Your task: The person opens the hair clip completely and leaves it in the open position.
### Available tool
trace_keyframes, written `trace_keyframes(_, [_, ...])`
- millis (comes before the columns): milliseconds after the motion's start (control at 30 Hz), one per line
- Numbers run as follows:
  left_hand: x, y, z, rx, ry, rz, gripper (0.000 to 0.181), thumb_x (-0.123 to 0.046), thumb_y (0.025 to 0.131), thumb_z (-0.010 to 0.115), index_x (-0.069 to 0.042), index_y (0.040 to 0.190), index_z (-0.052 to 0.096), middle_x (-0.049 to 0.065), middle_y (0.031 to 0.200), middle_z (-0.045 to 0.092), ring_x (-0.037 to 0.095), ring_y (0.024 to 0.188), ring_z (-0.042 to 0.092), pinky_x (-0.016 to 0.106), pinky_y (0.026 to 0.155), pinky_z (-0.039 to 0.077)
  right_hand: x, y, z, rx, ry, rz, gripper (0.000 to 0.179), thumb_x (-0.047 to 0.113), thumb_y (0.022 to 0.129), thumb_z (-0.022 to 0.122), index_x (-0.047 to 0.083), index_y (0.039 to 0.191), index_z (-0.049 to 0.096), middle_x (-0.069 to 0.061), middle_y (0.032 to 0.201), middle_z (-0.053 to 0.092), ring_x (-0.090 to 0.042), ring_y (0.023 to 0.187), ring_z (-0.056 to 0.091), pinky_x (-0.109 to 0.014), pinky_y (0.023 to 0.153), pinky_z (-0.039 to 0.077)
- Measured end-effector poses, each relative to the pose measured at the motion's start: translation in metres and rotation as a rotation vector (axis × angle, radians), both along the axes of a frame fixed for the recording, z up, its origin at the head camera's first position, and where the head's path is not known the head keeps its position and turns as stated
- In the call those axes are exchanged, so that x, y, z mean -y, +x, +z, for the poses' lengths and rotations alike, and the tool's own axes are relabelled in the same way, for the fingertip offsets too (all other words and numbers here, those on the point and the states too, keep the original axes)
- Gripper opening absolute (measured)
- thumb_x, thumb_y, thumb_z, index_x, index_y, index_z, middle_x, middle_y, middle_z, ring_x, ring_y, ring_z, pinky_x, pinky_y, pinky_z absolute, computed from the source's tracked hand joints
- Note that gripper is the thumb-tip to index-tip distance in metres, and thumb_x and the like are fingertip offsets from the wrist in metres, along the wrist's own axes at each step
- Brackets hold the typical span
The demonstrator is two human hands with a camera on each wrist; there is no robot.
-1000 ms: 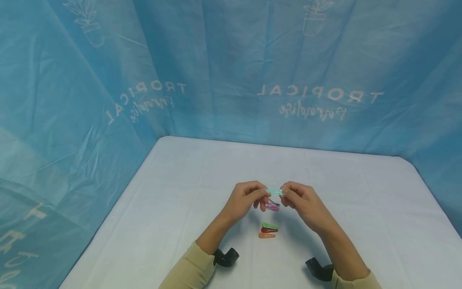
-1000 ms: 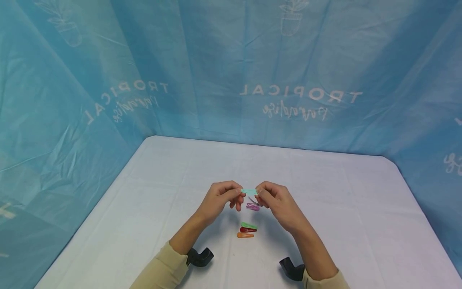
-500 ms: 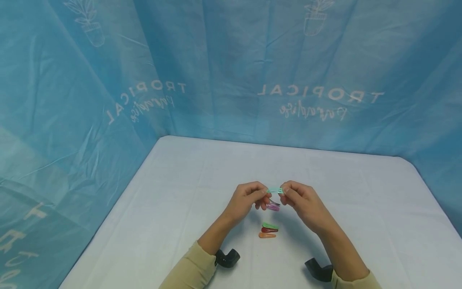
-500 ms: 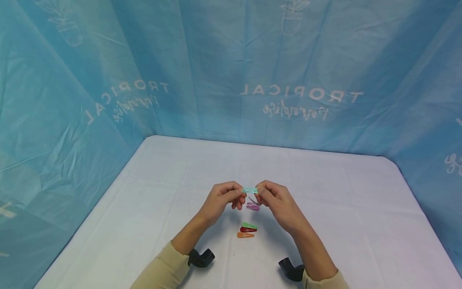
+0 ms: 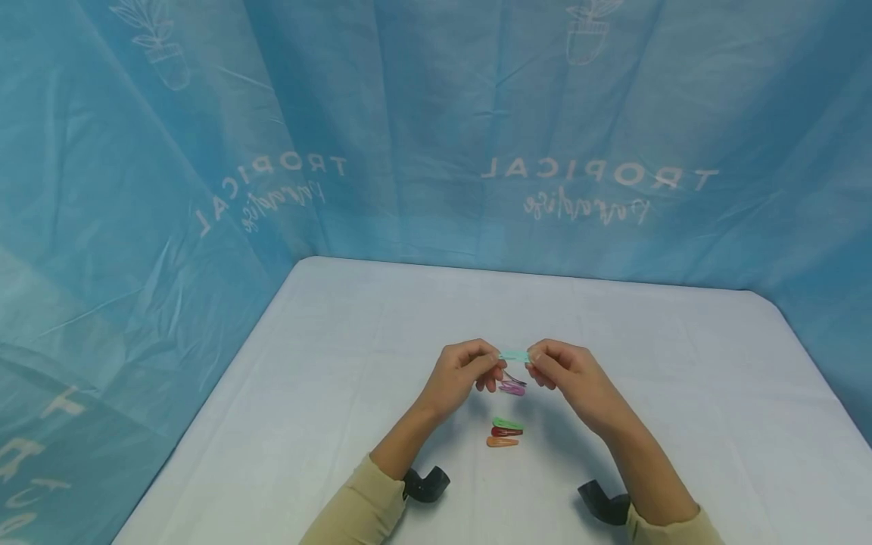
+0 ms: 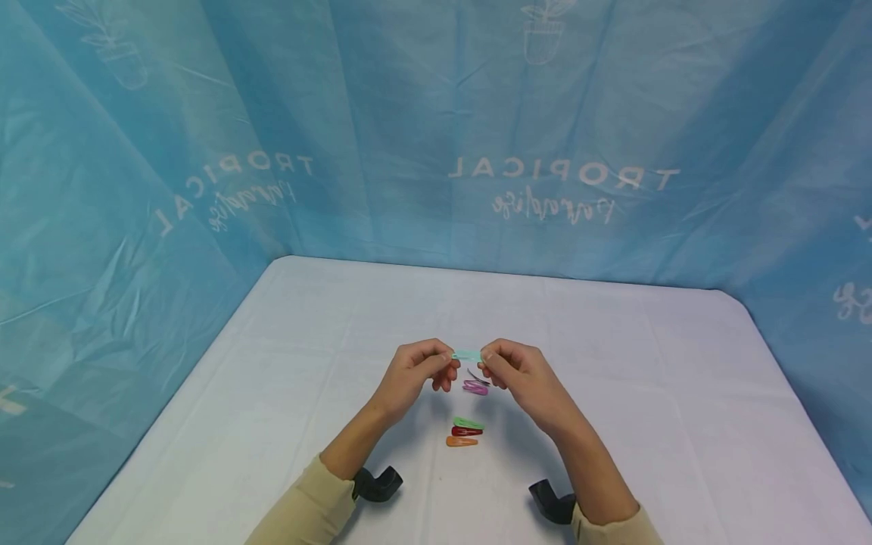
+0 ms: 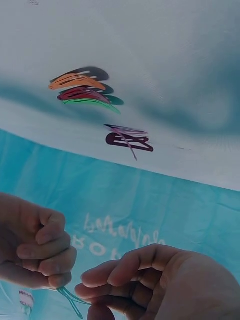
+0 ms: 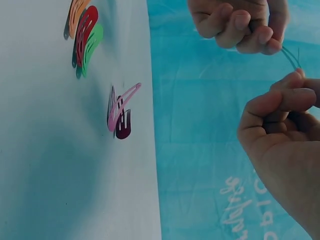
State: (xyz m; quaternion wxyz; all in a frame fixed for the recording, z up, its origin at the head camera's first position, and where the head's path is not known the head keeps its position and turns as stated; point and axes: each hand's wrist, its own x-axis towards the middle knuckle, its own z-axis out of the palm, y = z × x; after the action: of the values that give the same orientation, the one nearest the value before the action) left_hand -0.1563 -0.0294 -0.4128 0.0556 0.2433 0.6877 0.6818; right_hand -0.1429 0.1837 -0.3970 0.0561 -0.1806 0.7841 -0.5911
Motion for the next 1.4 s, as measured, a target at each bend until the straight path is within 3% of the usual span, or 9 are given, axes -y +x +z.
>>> trace_keyframes(167, [0.001, -0.002, -0.003, -0.007, -0.011, 0.013, 0.024, -0.017, 0.098, 0.05, 0.001, 0.089, 0.064, 0.013, 0.077, 0.063, 0.021, 0.06, 0.057, 0.026, 0.057, 0.045, -0.001, -0.001, -0.001, 0.015, 0.004, 0.012, 0.022, 0.028, 0.099, 0.05, 0.01, 0.092, 0.061, -0.013, 0.079, 0.054, -0.03, 0.073, 0.051, -0.033, 0.067, 0.045])
trace_keyframes(533, [0.001, -0.003, -0.005, -0.008, -0.032, 0.021, 0.023, -0.016, 0.098, 0.05, 0.001, 0.089, 0.063, 0.012, 0.076, 0.062, 0.019, 0.06, 0.057, 0.025, 0.057, 0.046, -0.006, -0.003, -0.003, 0.033, 0.085, -0.018, 0.02, 0.033, 0.096, 0.056, 0.015, 0.097, 0.064, -0.01, 0.084, 0.058, -0.027, 0.077, 0.053, -0.035, 0.067, 0.043])
trace_keyframes(733, [0.0, -0.004, -0.006, 0.003, -0.019, 0.002, 0.024, -0.015, 0.098, 0.05, 0.002, 0.089, 0.062, 0.014, 0.077, 0.062, 0.02, 0.06, 0.057, 0.024, 0.058, 0.045, -0.009, -0.004, -0.002, 0.038, 0.092, -0.017, 0.02, 0.028, 0.096, 0.057, 0.011, 0.1, 0.065, -0.012, 0.091, 0.061, -0.023, 0.078, 0.054, -0.036, 0.07, 0.045])
trace_keyframes(900, [0.0, -0.002, -0.004, -0.007, -0.048, 0.018, 0.022, -0.016, 0.098, 0.05, 0.0, 0.089, 0.063, 0.013, 0.077, 0.062, 0.017, 0.061, 0.056, 0.027, 0.059, 0.046, -0.009, -0.003, -0.001, 0.048, 0.095, 0.0, 0.016, 0.029, 0.092, 0.063, 0.016, 0.1, 0.066, -0.01, 0.092, 0.061, -0.032, 0.084, 0.055, -0.036, 0.07, 0.048])
trace_keyframes(1033, [0.0, -0.002, -0.005, 0.001, -0.088, 0.046, 0.021, -0.016, 0.099, 0.049, -0.002, 0.092, 0.064, 0.014, 0.08, 0.063, 0.018, 0.065, 0.057, 0.031, 0.063, 0.049, -0.01, -0.004, -0.003, 0.047, 0.092, 0.023, 0.017, 0.03, 0.09, 0.066, 0.017, 0.099, 0.067, -0.009, 0.092, 0.062, -0.038, 0.086, 0.055, -0.036, 0.072, 0.051])
trace_keyframes(1233, [-0.002, -0.002, -0.006, -0.032, -0.123, 0.136, 0.02, -0.019, 0.099, 0.05, -0.005, 0.1, 0.065, 0.011, 0.086, 0.065, 0.025, 0.071, 0.059, 0.037, 0.065, 0.05, -0.013, -0.007, -0.008, 0.017, 0.125, 0.038, 0.02, 0.031, 0.089, 0.066, 0.014, 0.1, 0.068, -0.008, 0.095, 0.065, -0.03, 0.085, 0.058, -0.039, 0.074, 0.052])
trace_keyframes(1400, [-0.003, -0.002, -0.004, -0.044, -0.137, 0.219, 0.016, -0.016, 0.097, 0.051, -0.01, 0.104, 0.065, 0.004, 0.091, 0.066, 0.019, 0.079, 0.062, 0.031, 0.066, 0.053, -0.013, -0.011, -0.014, 0.001, 0.182, 0.011, 0.018, 0.035, 0.087, 0.069, 0.02, 0.097, 0.07, -0.009, 0.092, 0.066, -0.025, 0.081, 0.06, -0.034, 0.071, 0.052])
